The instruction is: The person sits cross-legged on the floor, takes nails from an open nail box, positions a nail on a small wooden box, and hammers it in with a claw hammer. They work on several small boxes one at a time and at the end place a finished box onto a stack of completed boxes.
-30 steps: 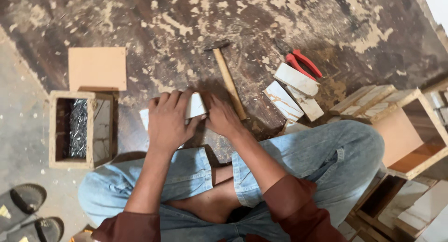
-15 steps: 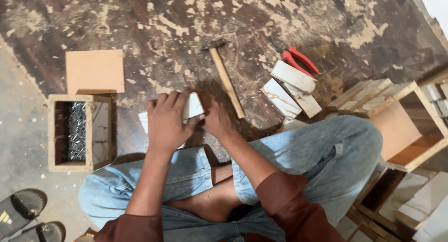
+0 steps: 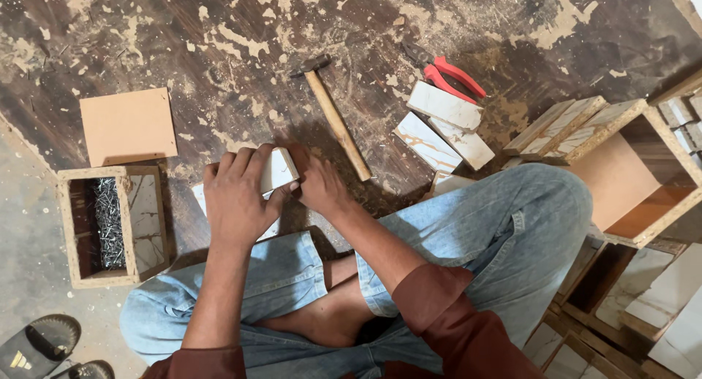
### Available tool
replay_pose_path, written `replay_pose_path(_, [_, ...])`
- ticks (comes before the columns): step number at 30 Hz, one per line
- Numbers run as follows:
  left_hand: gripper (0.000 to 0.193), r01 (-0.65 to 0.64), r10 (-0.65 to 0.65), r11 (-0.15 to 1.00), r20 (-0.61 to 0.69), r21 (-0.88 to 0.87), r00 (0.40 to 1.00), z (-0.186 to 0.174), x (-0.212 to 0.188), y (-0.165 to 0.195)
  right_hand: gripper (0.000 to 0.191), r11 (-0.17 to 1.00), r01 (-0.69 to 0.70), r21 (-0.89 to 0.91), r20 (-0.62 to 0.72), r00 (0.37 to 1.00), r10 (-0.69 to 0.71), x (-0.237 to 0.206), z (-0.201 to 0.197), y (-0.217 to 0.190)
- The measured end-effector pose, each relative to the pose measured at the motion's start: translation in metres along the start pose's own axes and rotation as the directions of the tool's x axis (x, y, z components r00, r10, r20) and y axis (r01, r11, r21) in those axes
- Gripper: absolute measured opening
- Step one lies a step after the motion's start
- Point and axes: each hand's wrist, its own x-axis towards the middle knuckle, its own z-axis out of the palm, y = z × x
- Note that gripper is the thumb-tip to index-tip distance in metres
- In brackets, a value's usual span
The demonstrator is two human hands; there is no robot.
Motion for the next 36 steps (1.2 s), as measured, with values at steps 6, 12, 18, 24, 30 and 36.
replay_pose_path(6, [0.068,0.012,-0.012,1.0,-0.012,-0.009,1.0,-0.001,-0.004,-0.004,0.084,0.969,-0.017,-0.246,0.286,0.954,0.089,0.005,-0.017,0.039])
replay_pose_path(12, [0.069,-0.027,0.025,0.999,-0.066,-0.024,0.997,-0.008,-0.011,-0.015,0.049,0.758,-0.359,-0.545,-0.146,0.931,0.336,0.017,-0.009,0.063])
replay_pose_path(18, [0.065,-0.009,0.004,0.996,-0.048,-0.094,0.999,-0.014,-0.016,-0.031,0.034,0.866,-0.495,0.072,-0.1,0.86,0.5,-0.01,-0.059,-0.028])
replay_pose_path(24, [0.064,-0.035,0.023,0.995,-0.121,-0.094,0.992,-0.015,-0.02,-0.041,0.059,0.875,-0.42,0.241,0.05,0.906,0.421,-0.11,-0.11,-0.119])
replay_pose_path(30, [0.063,-0.016,0.009,0.995,-0.069,-0.1,0.998,-0.017,-0.021,-0.042,0.059,0.964,-0.237,-0.118,-0.014,0.971,0.237,-0.14,-0.114,-0.17])
replay_pose_path(36, [0.066,-0.025,0.017,0.995,-0.074,-0.101,0.997,-0.018,-0.022,-0.043,0.061,0.906,-0.332,-0.264,0.037,0.935,0.354,-0.131,-0.1,-0.164])
